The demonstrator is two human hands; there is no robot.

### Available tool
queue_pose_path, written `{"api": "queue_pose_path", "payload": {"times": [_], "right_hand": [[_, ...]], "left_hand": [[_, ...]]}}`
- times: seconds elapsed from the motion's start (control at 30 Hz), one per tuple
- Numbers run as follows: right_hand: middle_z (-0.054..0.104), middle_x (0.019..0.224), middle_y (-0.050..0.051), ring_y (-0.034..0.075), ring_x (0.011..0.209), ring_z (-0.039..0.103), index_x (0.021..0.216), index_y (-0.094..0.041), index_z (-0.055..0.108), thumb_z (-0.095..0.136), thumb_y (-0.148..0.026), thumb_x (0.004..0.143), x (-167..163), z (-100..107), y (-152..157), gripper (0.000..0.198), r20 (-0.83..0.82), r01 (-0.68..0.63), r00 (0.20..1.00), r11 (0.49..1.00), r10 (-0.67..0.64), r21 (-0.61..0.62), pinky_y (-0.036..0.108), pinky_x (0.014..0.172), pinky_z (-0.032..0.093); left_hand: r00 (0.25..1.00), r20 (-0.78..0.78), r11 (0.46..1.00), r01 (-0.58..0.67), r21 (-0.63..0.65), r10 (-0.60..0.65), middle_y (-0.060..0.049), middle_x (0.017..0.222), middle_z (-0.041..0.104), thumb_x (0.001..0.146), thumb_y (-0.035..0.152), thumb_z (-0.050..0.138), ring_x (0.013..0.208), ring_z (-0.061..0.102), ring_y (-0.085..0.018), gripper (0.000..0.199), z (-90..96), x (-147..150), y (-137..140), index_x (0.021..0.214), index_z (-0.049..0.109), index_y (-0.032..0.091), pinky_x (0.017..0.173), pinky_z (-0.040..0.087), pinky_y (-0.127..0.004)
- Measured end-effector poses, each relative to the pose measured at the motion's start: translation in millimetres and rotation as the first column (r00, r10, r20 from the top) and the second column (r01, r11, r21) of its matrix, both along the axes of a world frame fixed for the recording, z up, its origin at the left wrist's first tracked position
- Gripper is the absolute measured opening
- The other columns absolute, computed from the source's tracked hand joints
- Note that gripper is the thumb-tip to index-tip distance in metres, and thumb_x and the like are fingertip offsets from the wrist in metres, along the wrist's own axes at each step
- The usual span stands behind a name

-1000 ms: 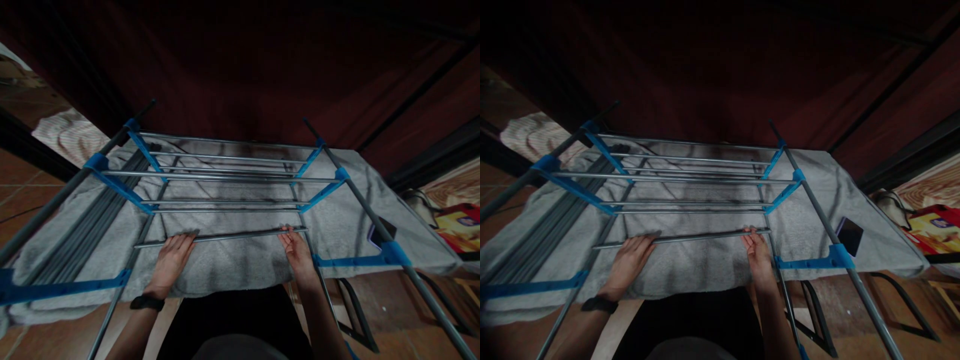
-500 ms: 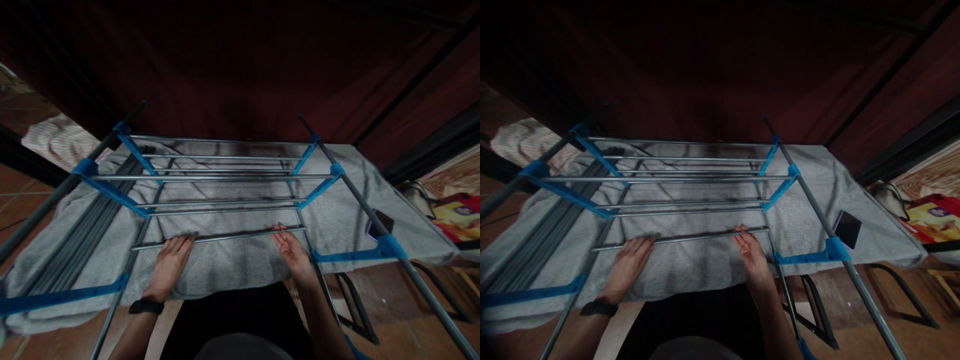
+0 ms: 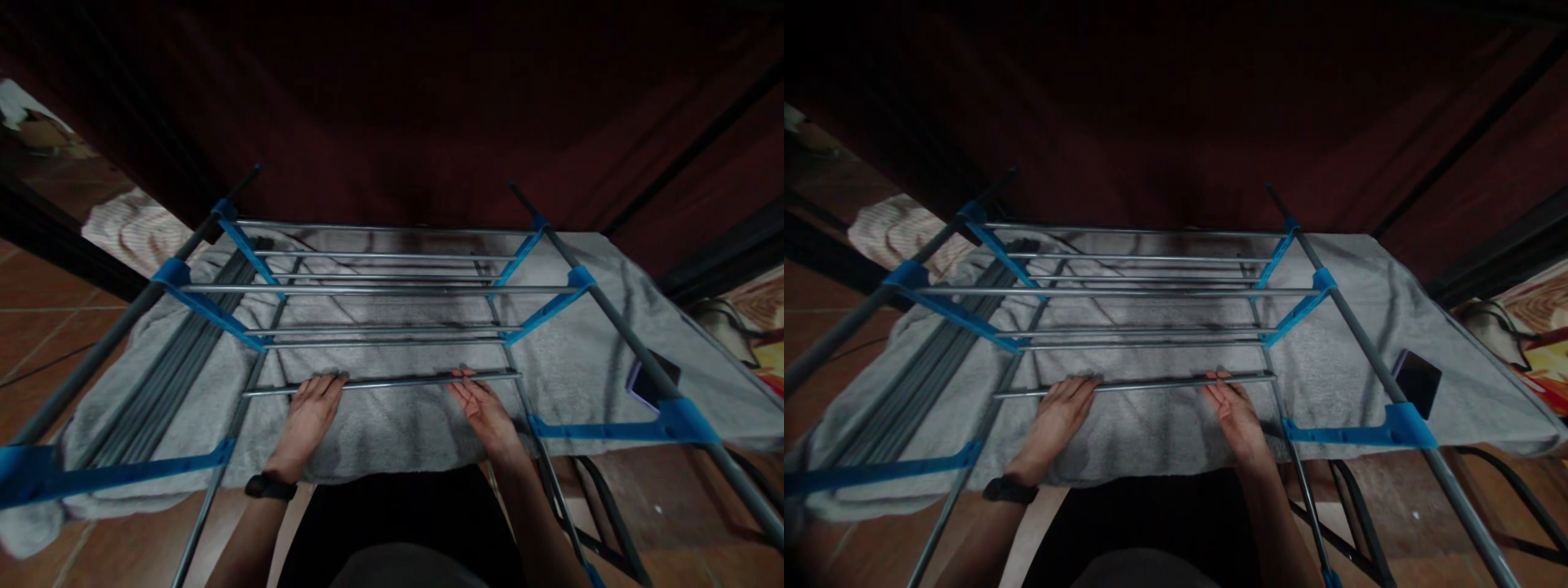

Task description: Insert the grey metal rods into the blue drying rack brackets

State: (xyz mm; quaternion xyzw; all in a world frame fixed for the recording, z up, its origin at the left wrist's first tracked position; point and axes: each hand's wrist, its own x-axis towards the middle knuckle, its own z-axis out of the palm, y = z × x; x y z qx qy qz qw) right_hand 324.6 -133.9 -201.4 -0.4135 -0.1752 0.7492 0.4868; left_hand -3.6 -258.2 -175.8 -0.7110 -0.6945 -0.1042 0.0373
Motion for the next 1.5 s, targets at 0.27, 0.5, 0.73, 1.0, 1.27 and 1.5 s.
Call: {"api": "queue_pose_path", "payload": {"times": [0.27,0.5,0.73,1.0,1.27,1.5], "right_hand": [[0.077,0.101,-0.001,0.016,0.109,0.07,0.086,-0.027,0.072,0.079,-0.023,0.076,-0.1,-2.3,-1.7,0.012,0.028,-0.032,0.999,0.999,0.032,0.004,0.039,0.106,0.052],[0.076,0.109,0.004,0.019,0.114,0.068,0.092,-0.029,0.073,0.073,-0.02,0.077,7.8,-10.6,0.6,0.018,0.023,-0.043,0.999,0.999,0.043,-0.015,0.045,0.103,0.054],[0.076,0.107,0.002,0.02,0.111,0.069,0.089,-0.031,0.072,0.075,-0.022,0.076,12.3,-18.7,1.4,0.015,0.024,-0.025,0.999,1.0,0.025,0.004,0.048,0.105,0.053],[0.075,0.105,-0.002,0.018,0.108,0.069,0.081,-0.03,0.07,0.074,-0.023,0.077,7.0,-7.4,2.4,0.009,-0.003,0.038,0.999,0.997,-0.038,-0.064,0.046,0.104,0.053],[0.074,0.118,0.006,0.02,0.114,0.068,0.106,-0.027,0.072,0.072,-0.026,0.082,3.5,3.3,4.1,0.024,-0.062,-0.074,0.995,0.997,0.072,-0.025,0.044,0.108,0.051],[0.076,0.114,0.006,0.022,0.117,0.067,0.101,-0.03,0.073,0.06,-0.029,0.091,-0.3,0.3,5.8,0.016,-0.038,-0.069,0.997,0.997,0.069,0.017,0.048,0.111,0.047]], "left_hand": [[1.0,0.01,1.0,0.007,0.006,-0.007,-0.01,0.115,0.069,0.098,0.014,0.041,0.105,0.06,-0.027,0.037,-6.6,8.1,4.6,0.127,0.063,0.019,0.096,0.044,-0.043],[0.998,0.042,0.998,-0.04,-0.04,0.042,-0.013,0.115,0.067,0.093,0.009,0.043,0.104,0.058,-0.029,0.041,-3.4,15.4,9.0,0.128,0.062,0.018,0.095,0.045,-0.046],[0.997,0.05,0.997,-0.054,-0.05,0.056,-0.012,0.116,0.067,0.096,0.012,0.042,0.107,0.058,-0.028,0.042,-2.6,18.9,7.4,0.134,0.058,0.019,0.098,0.044,-0.045],[1.0,0.01,1.0,-0.018,-0.007,0.019,-0.011,0.117,0.068,0.099,0.016,0.044,0.104,0.06,-0.028,0.037,-12.5,15.0,5.9,0.132,0.058,0.02,0.097,0.044,-0.044],[0.999,-0.036,0.998,0.01,0.063,-0.008,-0.011,0.11,0.069,0.101,0.026,0.046,0.099,0.061,-0.028,0.031,-15.0,12.2,9.4,0.128,0.061,0.019,0.093,0.044,-0.042],[0.998,-0.05,0.985,0.055,0.165,-0.048,-0.01,0.1,0.071,0.102,0.031,0.047,0.092,0.063,-0.026,0.029,-16.9,9.7,12.8,0.12,0.063,0.015,0.088,0.044,-0.039]]}}
